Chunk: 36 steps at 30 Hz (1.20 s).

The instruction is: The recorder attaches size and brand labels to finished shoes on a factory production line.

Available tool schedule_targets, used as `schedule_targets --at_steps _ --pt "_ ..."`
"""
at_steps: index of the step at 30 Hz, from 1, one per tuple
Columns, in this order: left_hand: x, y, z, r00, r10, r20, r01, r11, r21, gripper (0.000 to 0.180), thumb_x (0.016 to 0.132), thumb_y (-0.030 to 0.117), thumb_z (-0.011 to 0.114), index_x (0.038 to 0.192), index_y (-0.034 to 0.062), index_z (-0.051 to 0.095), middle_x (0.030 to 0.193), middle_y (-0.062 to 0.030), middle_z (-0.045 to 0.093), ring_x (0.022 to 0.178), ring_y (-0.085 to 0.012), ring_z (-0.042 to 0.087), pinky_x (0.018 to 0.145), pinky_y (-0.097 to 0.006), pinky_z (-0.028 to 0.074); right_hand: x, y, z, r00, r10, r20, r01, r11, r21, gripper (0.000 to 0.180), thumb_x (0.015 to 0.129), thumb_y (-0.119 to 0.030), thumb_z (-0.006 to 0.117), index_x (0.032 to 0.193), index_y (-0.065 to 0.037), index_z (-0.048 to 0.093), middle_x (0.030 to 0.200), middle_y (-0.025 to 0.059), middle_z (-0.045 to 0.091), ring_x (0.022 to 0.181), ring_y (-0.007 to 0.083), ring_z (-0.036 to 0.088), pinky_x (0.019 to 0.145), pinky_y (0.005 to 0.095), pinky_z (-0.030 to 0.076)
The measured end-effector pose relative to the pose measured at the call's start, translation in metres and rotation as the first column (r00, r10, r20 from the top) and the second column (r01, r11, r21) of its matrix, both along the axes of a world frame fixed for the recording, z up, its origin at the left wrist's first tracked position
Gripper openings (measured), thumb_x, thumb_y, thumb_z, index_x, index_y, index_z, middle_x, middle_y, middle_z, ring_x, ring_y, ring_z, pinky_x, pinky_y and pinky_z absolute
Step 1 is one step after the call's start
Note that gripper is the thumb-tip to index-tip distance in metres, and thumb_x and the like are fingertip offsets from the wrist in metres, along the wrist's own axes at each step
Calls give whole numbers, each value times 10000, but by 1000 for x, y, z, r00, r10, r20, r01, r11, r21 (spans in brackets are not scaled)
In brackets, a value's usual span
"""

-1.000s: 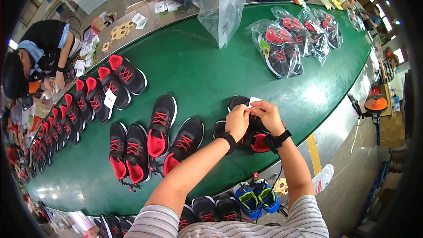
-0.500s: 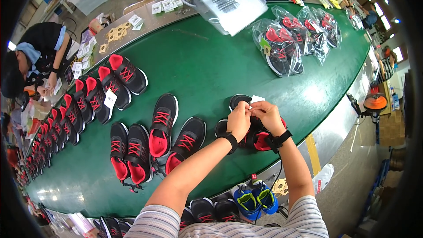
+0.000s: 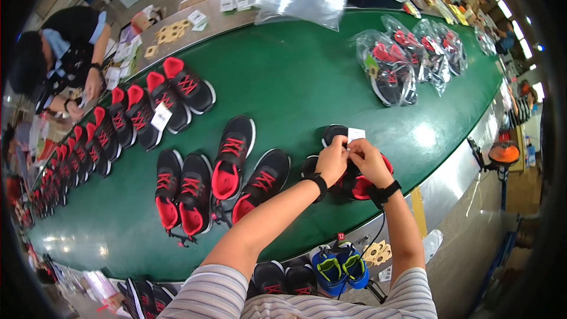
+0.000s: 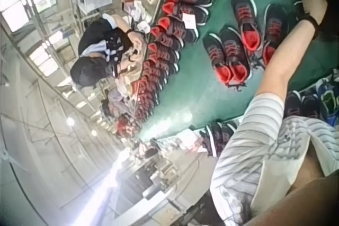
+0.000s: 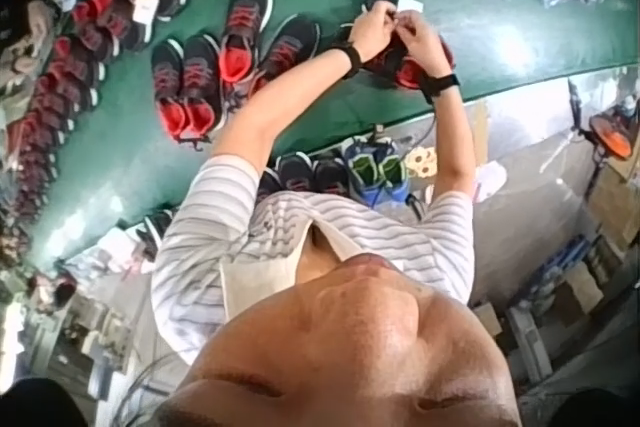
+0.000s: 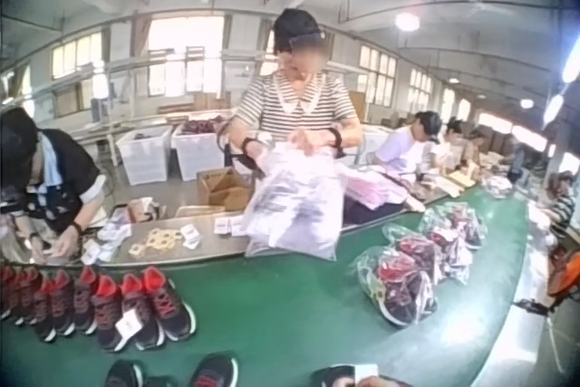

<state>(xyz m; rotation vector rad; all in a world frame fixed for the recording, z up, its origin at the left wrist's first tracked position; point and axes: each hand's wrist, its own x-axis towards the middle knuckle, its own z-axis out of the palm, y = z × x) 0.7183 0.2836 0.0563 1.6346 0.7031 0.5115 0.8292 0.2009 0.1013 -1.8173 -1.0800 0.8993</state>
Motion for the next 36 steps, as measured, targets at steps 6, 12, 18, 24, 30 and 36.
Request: schedule_targets --at_steps 6,12,18,24,30,36 --pt "-126 13 57 993 -117 -13 117 958 261 289 801 132 589 1058 27 508 1003 -131 538 887 -256 571 774 -336 456 -1 -76 33 701 106 706 -125 992 -25 275 591 -93 719 821 -38 580 1119 153 490 1009 347 483 887 431 392" --pt "-350 37 87 806 368 -464 56 733 678 226 704 111 632 925 90 591 848 -102 536 831 -296 530 735 -389 448 -4 -87 34 239 449 861 -209 890 -406 416 455 -405 776 735 -119 663 1051 175 527 1038 357 475 882 447 396" --pt "-456 21 78 684 160 -712 348 786 511 580 679 244 682 1212 148 475 1199 -173 429 1115 -353 412 914 -446 380 -7 -75 45 863 110 493 119 904 -410 375 760 -472 544 872 -127 638 822 137 629 770 315 606 678 387 482" --pt "-437 28 50 558 86 -825 543 714 442 696 682 360 676 1293 193 388 1269 -258 372 1208 -389 335 1003 -493 248 -62 50 130 785 -361 -503 377 923 -75 508 910 -457 375 1187 -41 467 1013 40 579 892 166 568 733 288 455" --pt "-429 43 29 498 86 -863 465 813 350 589 605 428 717 1102 161 550 993 -170 531 981 -312 518 881 -424 368 -224 73 65 629 697 345 -536 710 -457 482 834 -459 477 1083 -48 520 993 167 589 939 296 561 813 375 434" --pt "-452 37 37 615 168 -771 441 737 512 526 559 466 727 940 135 578 913 -139 536 900 -284 532 770 -391 384 -319 68 -32 916 115 384 61 906 -418 710 641 -573 654 1156 -122 465 1006 281 552 985 399 538 809 439 445"
